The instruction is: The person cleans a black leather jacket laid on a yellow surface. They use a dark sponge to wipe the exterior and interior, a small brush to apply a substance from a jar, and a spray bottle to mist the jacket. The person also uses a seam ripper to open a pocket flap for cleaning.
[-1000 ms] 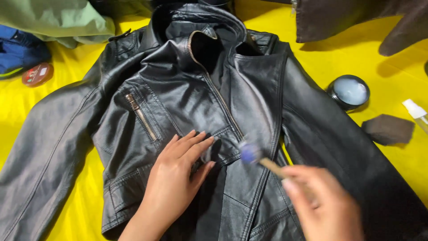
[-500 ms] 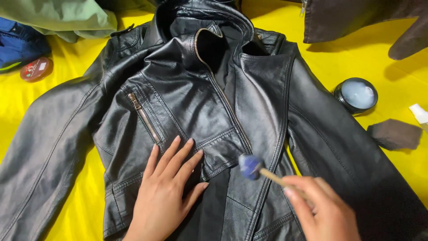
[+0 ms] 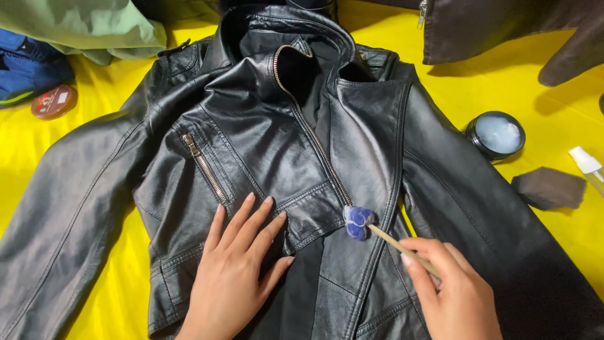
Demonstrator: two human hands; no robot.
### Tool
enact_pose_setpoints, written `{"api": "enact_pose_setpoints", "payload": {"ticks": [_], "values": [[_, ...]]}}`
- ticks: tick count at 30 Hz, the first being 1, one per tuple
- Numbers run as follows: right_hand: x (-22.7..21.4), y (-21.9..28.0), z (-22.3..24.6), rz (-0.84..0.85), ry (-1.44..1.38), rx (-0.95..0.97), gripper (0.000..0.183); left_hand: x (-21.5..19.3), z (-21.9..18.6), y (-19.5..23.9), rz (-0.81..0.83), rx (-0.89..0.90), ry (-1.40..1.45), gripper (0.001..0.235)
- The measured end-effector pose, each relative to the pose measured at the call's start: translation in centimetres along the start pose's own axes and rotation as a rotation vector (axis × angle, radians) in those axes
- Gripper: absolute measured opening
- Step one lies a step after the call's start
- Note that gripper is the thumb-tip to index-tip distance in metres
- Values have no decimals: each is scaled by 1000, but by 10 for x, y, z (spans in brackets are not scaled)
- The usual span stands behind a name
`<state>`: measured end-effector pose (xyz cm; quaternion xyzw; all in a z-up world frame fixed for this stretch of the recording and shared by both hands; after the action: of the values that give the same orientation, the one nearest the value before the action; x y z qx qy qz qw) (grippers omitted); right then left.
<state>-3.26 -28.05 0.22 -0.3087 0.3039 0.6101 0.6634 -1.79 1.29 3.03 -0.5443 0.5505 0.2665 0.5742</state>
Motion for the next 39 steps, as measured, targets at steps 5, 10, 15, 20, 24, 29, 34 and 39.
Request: {"api": "enact_pose_setpoints", "payload": {"ticks": [5,10,15,20,24,29,34,39], "values": [[14,19,7,47,77,-62,28,1,-1,0,5,6,-10,55],[-2,2,2,3,4,-77,24,1,-2,0,6,-2,-15,54],[4,6,7,-3,20,-189,22,1,-1,1,-4,-5,-11,55],[2,1,9,22,0,-306,23,1,-2,0,-5,2,-20,55],[-7,-9,7,-40,60,-192,21,1,-1,1,-6,2,-18,54],[11,8,19,27,-8,-348,26,1,-2,1,-6,7,-15,54],[-5,-8,14,-44,68,-242,23,-1,-3,0,-12,3,-17,54],[7,4,25,-15,7,-311,22,-1,-2,1,-6,2,-12,54]]}}
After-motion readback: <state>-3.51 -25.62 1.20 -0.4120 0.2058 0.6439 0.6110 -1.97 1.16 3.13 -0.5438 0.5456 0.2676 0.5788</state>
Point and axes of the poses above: each hand's wrist, its own y-axis away from the middle knuckle, its own x-axis out of the palm, z = x × y, the point moved 3 cm from there along -y, towards the middle knuckle, and after that the axes turned 5 degrees about -x, right-handed, at the moved point
